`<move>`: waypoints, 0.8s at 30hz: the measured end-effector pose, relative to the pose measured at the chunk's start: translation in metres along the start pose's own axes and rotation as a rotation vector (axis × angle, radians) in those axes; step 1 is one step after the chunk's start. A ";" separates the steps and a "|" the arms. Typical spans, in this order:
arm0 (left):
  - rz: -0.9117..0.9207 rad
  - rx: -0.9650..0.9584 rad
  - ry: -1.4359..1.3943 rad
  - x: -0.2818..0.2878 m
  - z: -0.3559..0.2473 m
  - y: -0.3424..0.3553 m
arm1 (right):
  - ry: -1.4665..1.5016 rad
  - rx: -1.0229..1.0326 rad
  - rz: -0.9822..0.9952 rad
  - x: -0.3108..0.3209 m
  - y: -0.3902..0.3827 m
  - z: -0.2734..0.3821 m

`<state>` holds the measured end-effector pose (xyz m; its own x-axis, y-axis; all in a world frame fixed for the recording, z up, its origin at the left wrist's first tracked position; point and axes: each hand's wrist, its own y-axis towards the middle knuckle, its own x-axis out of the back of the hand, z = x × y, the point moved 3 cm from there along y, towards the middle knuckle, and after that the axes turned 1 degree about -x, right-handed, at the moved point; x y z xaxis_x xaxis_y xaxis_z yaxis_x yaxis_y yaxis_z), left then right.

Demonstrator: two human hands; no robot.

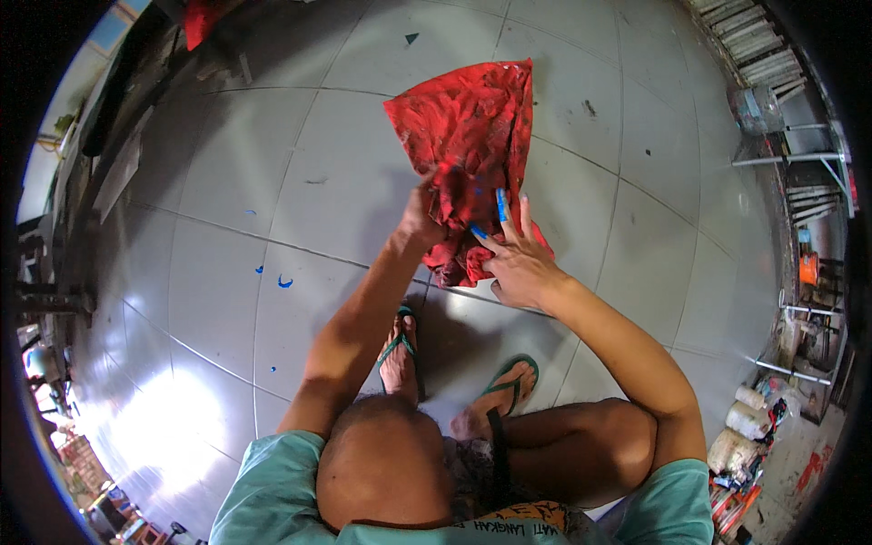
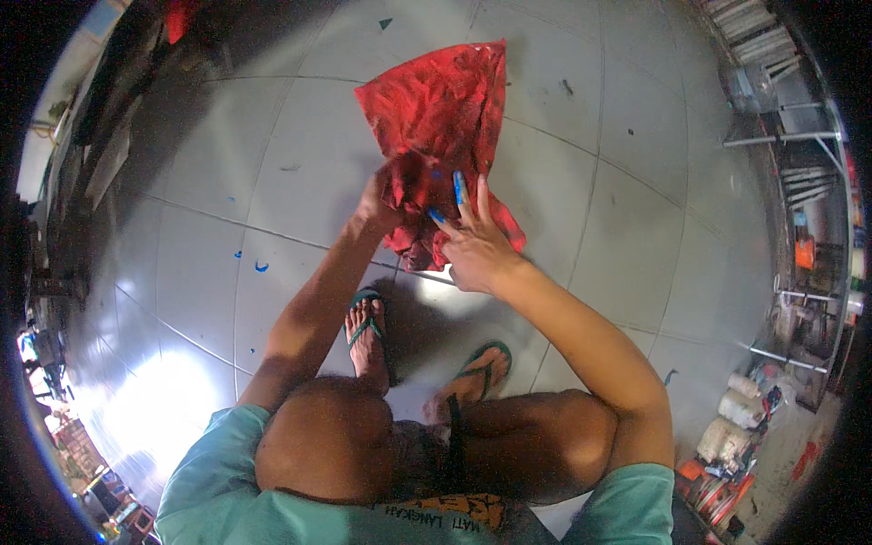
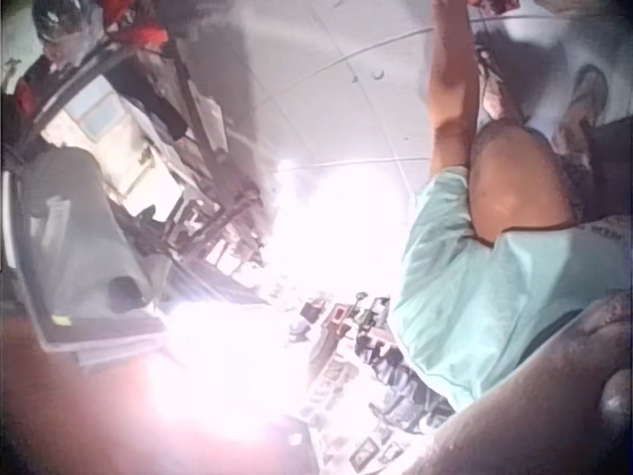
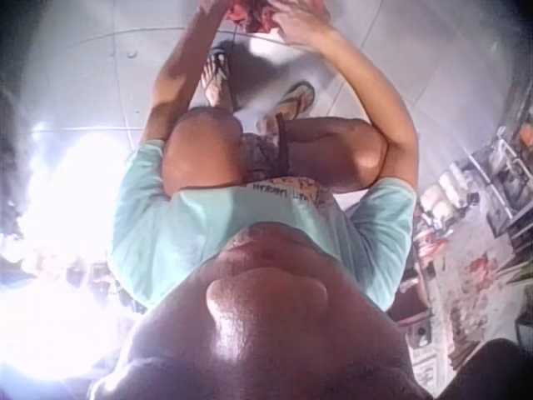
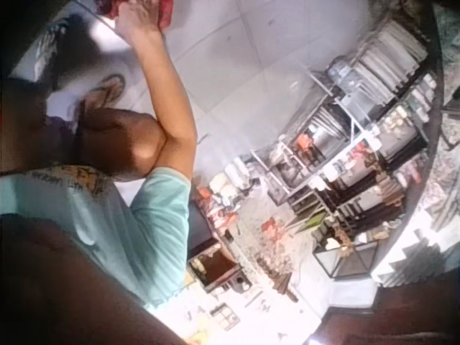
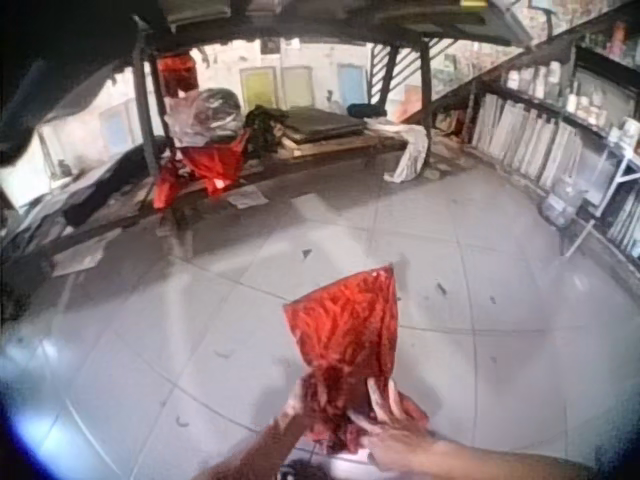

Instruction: The person applies tape to the edges of a screen printing frame and smooths the surface. They then use a squeegee to spread blue ink across the screen mesh. Afterward, the person squats to wipe a spill on the floor with a red cloth before resuming the ink spreading process.

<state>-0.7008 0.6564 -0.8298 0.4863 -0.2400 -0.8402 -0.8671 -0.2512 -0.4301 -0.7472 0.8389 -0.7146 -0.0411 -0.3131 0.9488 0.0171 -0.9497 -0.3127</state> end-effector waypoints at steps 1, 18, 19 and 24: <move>-0.025 0.081 0.040 -0.002 0.002 0.002 | 0.055 -0.010 0.068 -0.001 0.001 0.000; 0.039 -0.219 0.645 0.030 0.095 -0.010 | 0.051 -0.007 0.158 -0.021 0.020 -0.018; -0.064 -0.102 0.563 0.043 0.098 -0.004 | 0.108 -0.023 0.156 -0.023 0.019 -0.017; -0.285 -0.078 1.498 0.077 0.095 0.043 | 0.366 0.013 0.136 -0.032 0.024 -0.018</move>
<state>-0.7106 0.7157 -0.9446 0.3305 -0.8628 0.3825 -0.7445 -0.4875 -0.4562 -0.7631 0.8265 -0.7536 -0.3909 -0.4190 0.8195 0.0590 -0.9000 -0.4320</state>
